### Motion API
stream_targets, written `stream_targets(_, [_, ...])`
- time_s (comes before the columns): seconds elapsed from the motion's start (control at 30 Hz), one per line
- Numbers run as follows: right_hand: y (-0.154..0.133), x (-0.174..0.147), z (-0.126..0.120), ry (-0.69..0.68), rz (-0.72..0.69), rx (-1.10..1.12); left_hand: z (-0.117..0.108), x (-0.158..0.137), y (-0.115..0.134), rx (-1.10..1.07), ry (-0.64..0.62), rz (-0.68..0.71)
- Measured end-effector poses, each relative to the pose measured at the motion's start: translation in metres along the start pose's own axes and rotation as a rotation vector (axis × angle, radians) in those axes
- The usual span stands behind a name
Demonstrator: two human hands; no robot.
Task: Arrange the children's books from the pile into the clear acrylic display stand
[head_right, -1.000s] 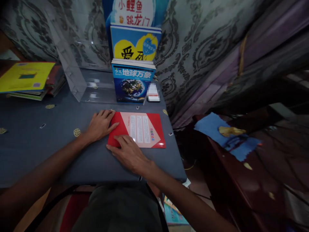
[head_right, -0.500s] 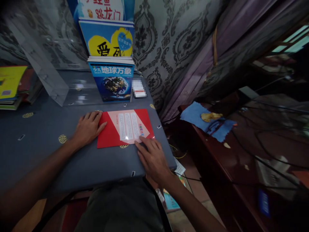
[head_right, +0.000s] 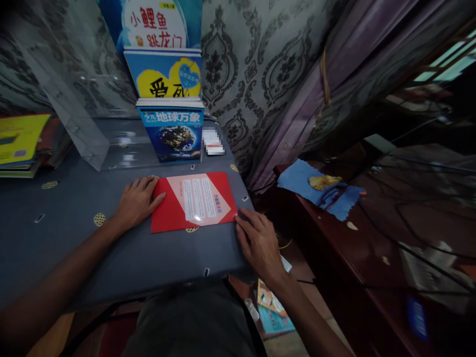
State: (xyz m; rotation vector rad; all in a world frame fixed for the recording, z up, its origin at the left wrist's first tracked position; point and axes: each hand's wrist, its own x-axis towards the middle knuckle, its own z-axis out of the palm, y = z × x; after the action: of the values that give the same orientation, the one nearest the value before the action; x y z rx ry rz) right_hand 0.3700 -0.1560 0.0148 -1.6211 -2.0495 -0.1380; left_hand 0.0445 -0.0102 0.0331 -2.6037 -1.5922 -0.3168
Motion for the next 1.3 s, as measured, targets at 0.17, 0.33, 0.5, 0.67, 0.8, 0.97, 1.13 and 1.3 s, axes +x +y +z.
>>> stream_targets(0.17, [-0.042,0.060,0.021,-0.167,-0.162,0.167,0.000,0.000,0.000,-0.021,0.009,-0.001])
stream_targets(0.33, [-0.104,0.126,0.068,-0.394,-0.313,0.262,0.002,-0.001,-0.001,0.014,0.034,0.012])
stream_targets(0.5, [-0.114,0.149,0.096,-0.438,-0.312,0.244,0.003,-0.001,-0.003,0.044,0.039,0.035])
stream_targets(0.67, [-0.082,0.142,0.089,-0.402,-0.249,0.149,-0.001,0.001,0.000,0.052,0.034,0.023])
stream_targets(0.8, [-0.047,0.137,0.076,-0.394,-0.164,0.066,-0.001,0.001,0.001,0.040,0.029,0.025])
stream_targets(0.97, [-0.007,0.127,0.064,-0.333,-0.038,-0.021,-0.001,0.001,0.000,0.031,0.042,0.018])
stream_targets(1.13, [0.013,0.120,0.063,-0.296,0.051,-0.037,-0.001,0.001,0.001,0.029,0.035,0.013])
stream_targets(1.3, [0.013,0.119,0.066,-0.273,0.045,-0.058,0.003,0.000,0.000,0.010,0.048,0.013])
